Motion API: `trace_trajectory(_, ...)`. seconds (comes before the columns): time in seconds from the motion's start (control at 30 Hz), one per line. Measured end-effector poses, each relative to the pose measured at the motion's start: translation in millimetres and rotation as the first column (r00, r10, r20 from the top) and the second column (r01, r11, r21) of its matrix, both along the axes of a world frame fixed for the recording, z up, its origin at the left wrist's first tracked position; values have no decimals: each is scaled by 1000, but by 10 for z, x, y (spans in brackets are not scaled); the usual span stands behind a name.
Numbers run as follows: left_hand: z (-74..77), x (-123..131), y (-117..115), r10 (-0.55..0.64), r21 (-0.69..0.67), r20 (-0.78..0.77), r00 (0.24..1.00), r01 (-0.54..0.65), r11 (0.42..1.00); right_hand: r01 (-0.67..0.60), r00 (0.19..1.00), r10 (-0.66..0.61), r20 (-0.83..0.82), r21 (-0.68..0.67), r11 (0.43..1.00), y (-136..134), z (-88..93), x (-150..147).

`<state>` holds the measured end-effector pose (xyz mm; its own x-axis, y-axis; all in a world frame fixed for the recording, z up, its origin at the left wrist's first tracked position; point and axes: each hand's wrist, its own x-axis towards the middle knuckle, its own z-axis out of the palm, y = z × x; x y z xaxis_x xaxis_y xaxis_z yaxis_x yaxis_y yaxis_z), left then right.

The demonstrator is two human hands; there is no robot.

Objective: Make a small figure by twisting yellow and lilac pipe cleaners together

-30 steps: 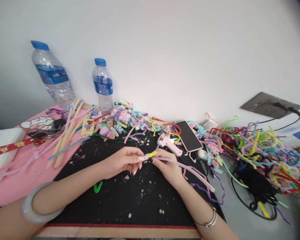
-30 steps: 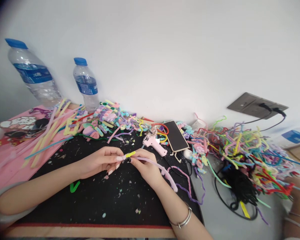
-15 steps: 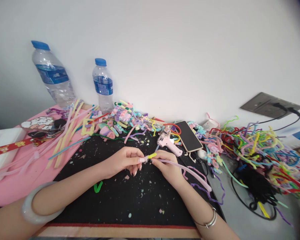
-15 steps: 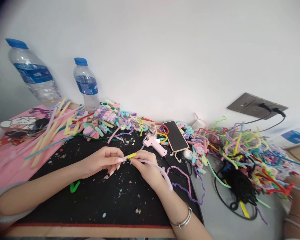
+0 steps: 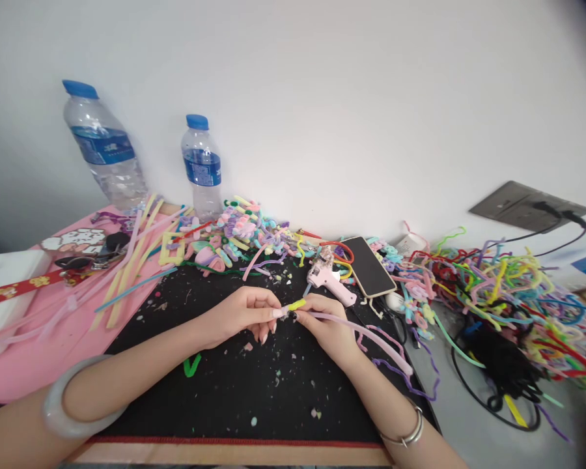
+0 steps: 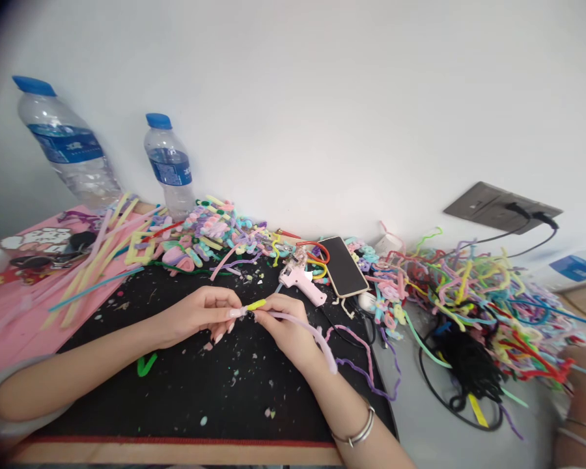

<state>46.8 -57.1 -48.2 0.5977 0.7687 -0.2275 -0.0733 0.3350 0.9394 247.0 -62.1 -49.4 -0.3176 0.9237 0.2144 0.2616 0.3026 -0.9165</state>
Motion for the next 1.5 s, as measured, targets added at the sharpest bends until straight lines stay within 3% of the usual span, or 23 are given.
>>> trace_trajectory(0.77, 17, -4, 1, -53, -112, 13, 998, 54, 992, -26, 995, 19, -99, -67, 997, 11, 0, 9)
trace_trajectory(1.07, 0, 0, 8, -45, -69, -11, 999, 44, 997, -64, 998, 64, -20, -23, 998, 17, 29, 16)
trace_trajectory(1.5, 7, -1, 7, -10, -23, -65, 998, 8, 1000, -9, 999, 12, 50, -59, 998, -3, -4, 7)
